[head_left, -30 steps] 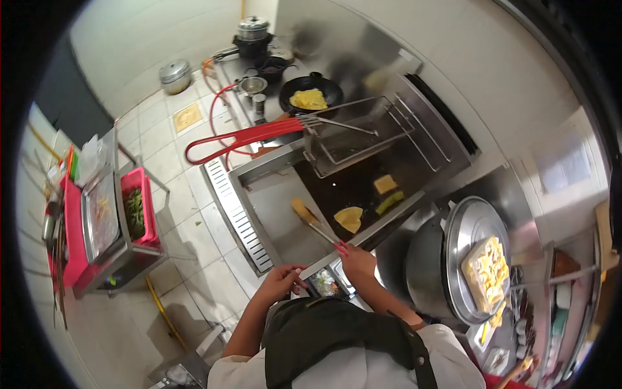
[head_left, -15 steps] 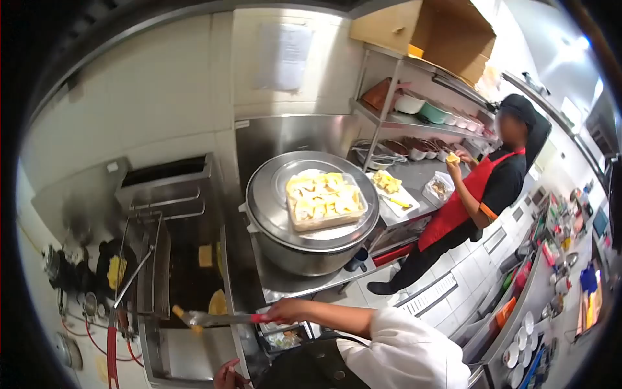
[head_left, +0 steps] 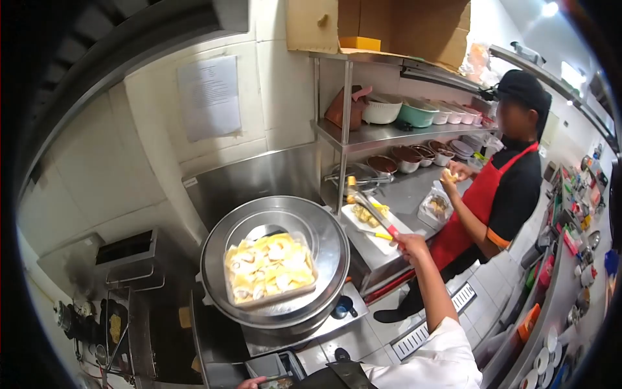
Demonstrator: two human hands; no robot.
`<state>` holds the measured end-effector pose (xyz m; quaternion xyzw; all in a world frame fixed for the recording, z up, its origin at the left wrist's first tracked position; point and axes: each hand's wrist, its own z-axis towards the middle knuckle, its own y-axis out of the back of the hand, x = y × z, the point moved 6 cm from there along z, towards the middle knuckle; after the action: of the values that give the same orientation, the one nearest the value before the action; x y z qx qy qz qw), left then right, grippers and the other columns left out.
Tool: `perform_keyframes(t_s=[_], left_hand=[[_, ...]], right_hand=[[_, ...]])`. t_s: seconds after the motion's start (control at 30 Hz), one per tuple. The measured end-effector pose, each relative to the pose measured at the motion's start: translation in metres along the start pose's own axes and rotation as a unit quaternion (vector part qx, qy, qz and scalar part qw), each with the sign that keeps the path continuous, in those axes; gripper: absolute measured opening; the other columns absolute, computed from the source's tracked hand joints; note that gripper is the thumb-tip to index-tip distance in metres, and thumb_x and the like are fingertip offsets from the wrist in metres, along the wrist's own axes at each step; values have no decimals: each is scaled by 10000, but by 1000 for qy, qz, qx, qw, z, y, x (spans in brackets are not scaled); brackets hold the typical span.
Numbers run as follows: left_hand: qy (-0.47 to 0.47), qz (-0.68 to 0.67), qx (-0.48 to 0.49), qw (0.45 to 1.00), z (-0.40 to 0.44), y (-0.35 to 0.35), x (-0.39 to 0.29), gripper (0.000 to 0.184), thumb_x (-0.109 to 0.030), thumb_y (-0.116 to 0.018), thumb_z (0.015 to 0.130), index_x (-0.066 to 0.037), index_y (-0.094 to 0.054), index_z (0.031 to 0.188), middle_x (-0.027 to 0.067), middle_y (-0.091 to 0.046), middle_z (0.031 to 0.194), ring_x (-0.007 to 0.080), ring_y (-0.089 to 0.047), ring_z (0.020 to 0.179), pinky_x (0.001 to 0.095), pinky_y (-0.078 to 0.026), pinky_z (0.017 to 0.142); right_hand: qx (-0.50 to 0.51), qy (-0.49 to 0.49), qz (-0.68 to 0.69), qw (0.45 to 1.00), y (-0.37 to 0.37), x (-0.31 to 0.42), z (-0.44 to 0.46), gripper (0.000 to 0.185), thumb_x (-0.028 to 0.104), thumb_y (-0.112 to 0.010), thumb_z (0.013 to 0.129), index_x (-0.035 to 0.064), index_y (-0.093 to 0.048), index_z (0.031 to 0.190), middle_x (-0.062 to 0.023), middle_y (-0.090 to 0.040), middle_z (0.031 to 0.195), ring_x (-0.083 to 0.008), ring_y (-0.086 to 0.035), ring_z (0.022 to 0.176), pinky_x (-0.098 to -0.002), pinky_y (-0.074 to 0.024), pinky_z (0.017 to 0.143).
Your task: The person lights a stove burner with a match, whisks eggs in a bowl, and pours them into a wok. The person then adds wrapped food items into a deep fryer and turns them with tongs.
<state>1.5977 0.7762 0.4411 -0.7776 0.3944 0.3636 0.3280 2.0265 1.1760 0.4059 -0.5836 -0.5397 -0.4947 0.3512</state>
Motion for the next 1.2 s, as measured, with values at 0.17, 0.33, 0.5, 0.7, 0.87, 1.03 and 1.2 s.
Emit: perform_keyframes(t_s=[0.17, 0.33, 0.5, 0.7, 0.87, 1.03, 1.2], left_hand=[[7, 106, 77, 991, 54, -83, 16, 284, -204, -496, 942, 0, -592, 1116, -31, -568, 708, 19, -403, 531, 153, -291, 478], [-25, 58, 7, 998, 53, -120, 13, 331, -254, -518, 933, 0, -585, 1134, -40, -573, 713, 14, -420, 544, 149, -312, 485], [-28, 46, -33, 998, 55, -122, 11, 358, -290, -520, 928, -11, -590, 1142, -32, -564, 664, 29, -424, 496, 182, -337, 452], [-36, 86, 7, 996, 70, -90, 36, 358, -262, -449, 952, -8, -565, 1177, 63, -611, 613, 78, -527, 537, 222, -416, 510], [-25, 201, 48, 978, 69, -49, 39, 325, -291, -439, 954, -136, -574, 1206, 3, -589, 643, 60, -535, 602, 207, -411, 545], [-16, 139, 107, 984, 34, 8, 29, 341, -277, -435, 953, -127, -538, 1241, 0, -568, 665, 51, -485, 595, 204, -399, 563], [-58, 145, 116, 981, 1, 125, 53, 319, -239, -444, 952, -123, -542, 1233, -7, -571, 697, 49, -494, 612, 203, -398, 567]], right_hand=[[-175, 112, -249, 946, 21, 9, 228, 392, 374, -721, 729, -11, -659, 766, -167, -643, 729, -283, -615, 620, -404, -482, 578], [-272, 122, -287, 911, -23, 27, 328, 485, 452, -723, 688, -27, -653, 710, -251, -629, 756, -417, -614, 779, -461, -477, 688], [-245, 161, -225, 929, -9, 37, 272, 459, 430, -698, 724, -16, -665, 824, -227, -646, 810, -377, -630, 771, -448, -478, 686], [38, 94, -159, 982, 23, 16, 143, 290, 292, -648, 813, 25, -628, 701, 53, -427, 512, -59, -353, 448, -245, -262, 419], [230, 155, -104, 955, -15, 66, -3, 216, 225, -619, 849, 9, -610, 856, 72, -431, 574, -9, -344, 445, -180, -223, 383], [361, 213, -136, 898, -123, 105, -149, 309, 225, -645, 831, -34, -614, 996, 41, -499, 651, -35, -399, 533, -189, -285, 483], [402, 271, -203, 851, -279, 84, -301, 325, 32, -692, 747, -102, -582, 1022, -140, -644, 927, -168, -603, 868, -268, -463, 776]])
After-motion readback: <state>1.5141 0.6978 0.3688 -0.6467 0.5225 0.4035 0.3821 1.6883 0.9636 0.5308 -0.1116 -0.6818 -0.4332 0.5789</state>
